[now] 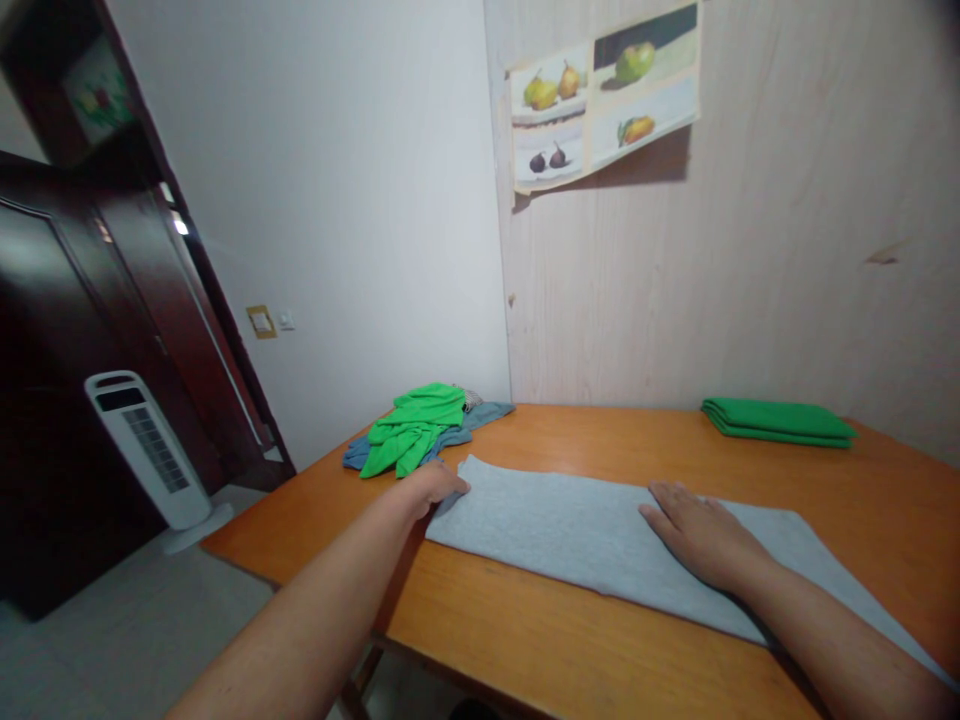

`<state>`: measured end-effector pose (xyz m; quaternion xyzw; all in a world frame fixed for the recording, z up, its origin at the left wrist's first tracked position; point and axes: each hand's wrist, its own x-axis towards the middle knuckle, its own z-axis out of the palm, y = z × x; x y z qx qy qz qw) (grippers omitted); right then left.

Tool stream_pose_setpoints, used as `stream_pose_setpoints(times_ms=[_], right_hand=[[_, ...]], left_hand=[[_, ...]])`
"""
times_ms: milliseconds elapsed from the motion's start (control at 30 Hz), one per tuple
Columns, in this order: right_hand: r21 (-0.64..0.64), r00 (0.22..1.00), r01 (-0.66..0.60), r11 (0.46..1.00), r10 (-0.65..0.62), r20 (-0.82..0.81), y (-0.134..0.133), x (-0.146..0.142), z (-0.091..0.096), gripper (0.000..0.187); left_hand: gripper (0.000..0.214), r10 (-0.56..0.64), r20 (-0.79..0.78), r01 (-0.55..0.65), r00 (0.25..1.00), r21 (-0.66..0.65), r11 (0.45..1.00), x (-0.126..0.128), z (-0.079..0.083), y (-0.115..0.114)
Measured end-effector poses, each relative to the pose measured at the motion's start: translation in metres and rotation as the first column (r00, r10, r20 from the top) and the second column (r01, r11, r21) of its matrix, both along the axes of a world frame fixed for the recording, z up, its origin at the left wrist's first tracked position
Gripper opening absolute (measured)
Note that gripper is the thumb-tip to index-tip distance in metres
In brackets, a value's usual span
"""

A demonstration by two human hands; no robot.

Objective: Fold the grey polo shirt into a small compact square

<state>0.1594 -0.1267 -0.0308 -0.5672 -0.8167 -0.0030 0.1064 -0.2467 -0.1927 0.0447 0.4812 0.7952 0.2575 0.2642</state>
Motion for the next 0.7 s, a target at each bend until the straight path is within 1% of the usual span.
stream_pose_setpoints(times_ms=[100, 200, 300, 400, 533, 633, 700], right_hand=[[-0.004, 1.0, -0.003, 1.0, 0.003, 0.009, 0.0, 0.0, 0.0, 0.069], [-0.004, 1.0, 0.004, 1.0, -0.004, 0.005, -0.002, -0.002, 0.002, 0.069], [-0.01, 1.0, 0.008, 1.0, -0.008, 0.002, -0.004, -0.003, 0.003, 0.068], [-0.015, 1.0, 0.01, 1.0, -0.01, -0.007, -0.004, -0.003, 0.004, 0.068], [-0.021, 1.0, 0.019, 1.0, -0.02, -0.022, -0.005, -0.004, 0.006, 0.067], [-0.031, 1.0, 0.013, 0.999, -0.013, -0.015, -0.006, -0.004, 0.008, 0.068], [-0.039, 1.0, 0.009, 0.999, -0.01, -0.009, -0.006, -0.005, 0.01, 0.069]], left_hand=[[0.019, 0.009, 0.115, -0.008, 0.993, -0.013, 1.0, 0.001, 0.007, -0.002], [0.015, -0.001, 0.253, 0.004, 0.968, -0.015, 1.0, 0.003, 0.015, -0.003], [0.013, -0.04, 0.383, 0.039, 0.923, 0.01, 0.999, 0.007, 0.023, -0.005], [0.016, -0.108, 0.472, 0.09, 0.875, 0.059, 0.994, 0.016, 0.029, -0.005], [0.028, -0.192, 0.517, 0.141, 0.834, 0.137, 0.98, 0.033, 0.037, -0.001], [0.036, -0.238, 0.517, 0.17, 0.822, 0.175, 0.97, 0.05, 0.044, 0.002], [0.038, -0.273, 0.496, 0.207, 0.824, 0.185, 0.961, 0.063, 0.05, 0.002]])
